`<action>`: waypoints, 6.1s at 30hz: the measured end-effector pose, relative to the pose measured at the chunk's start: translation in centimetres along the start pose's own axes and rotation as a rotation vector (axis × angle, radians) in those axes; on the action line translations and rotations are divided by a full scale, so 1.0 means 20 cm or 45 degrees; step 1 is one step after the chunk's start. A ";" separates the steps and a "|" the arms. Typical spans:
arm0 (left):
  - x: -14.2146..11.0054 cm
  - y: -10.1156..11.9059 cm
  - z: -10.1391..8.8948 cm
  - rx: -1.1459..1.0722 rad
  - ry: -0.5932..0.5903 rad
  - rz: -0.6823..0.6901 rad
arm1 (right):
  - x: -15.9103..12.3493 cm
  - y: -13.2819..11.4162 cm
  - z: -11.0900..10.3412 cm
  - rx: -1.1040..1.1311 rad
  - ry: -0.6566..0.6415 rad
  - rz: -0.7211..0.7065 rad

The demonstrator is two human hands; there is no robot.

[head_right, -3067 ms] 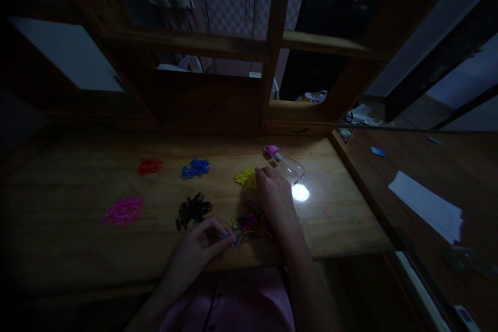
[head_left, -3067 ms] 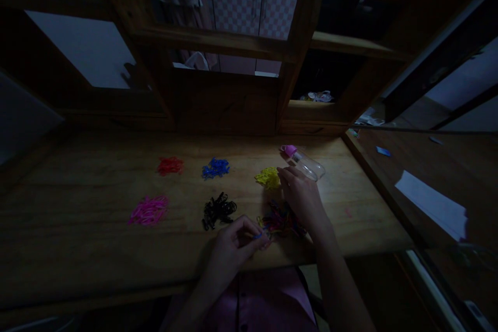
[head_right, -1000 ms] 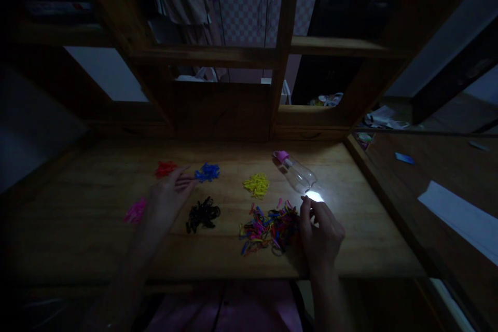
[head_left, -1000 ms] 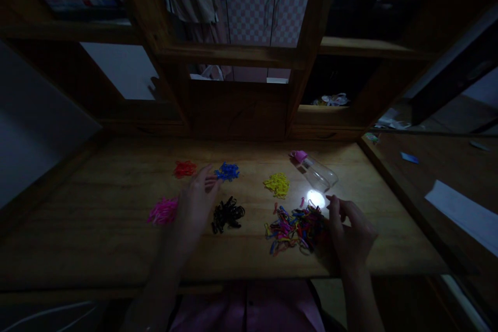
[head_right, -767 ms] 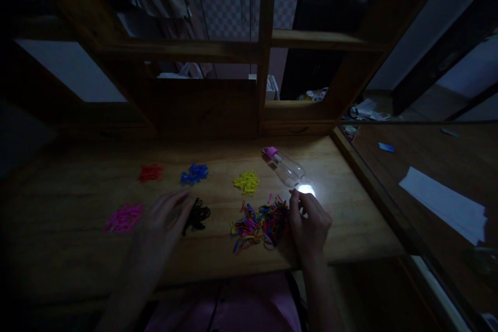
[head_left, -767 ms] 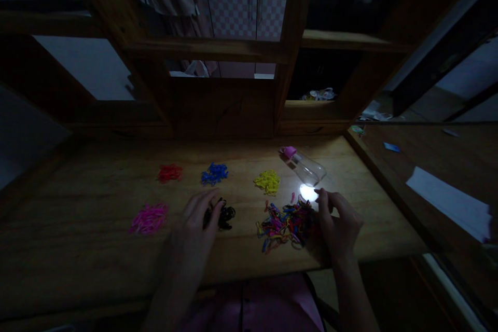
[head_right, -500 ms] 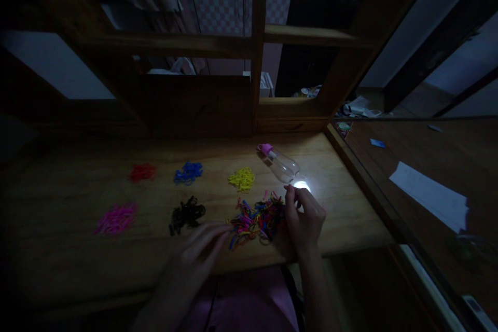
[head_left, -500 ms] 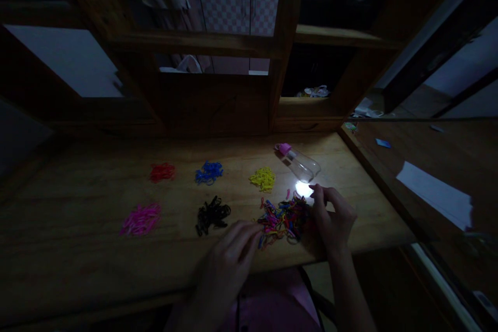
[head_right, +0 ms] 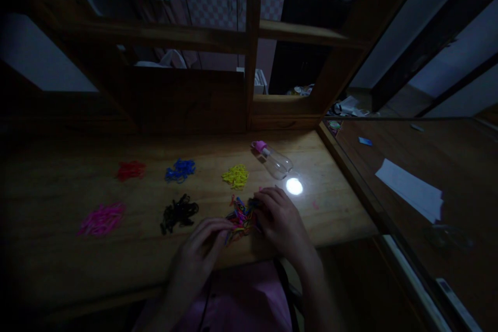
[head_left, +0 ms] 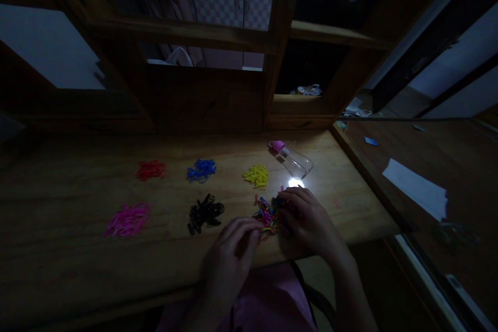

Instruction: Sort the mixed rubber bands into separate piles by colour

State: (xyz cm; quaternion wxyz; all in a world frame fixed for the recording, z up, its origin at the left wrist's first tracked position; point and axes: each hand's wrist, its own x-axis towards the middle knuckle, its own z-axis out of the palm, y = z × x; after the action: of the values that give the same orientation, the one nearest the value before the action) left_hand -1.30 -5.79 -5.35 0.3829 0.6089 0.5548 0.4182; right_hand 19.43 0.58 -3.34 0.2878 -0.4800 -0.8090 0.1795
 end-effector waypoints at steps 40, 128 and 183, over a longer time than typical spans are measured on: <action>0.03 -0.03 -0.06 -0.381 -0.117 -0.235 | -0.08 0.08 -0.01 0.364 -0.015 0.502; 0.02 -0.01 -0.06 -0.324 -0.098 -0.187 | -0.02 0.02 -0.05 -0.305 0.063 0.090; 0.03 0.00 -0.05 -0.348 -0.076 -0.111 | 0.12 -0.22 0.09 0.065 -0.142 0.386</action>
State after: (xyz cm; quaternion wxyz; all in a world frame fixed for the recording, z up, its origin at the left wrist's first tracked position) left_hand -2.25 -5.17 -4.83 0.4964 0.5384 0.5071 0.4546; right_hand 14.35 0.63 -1.60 0.2242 -0.5783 -0.7372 0.2679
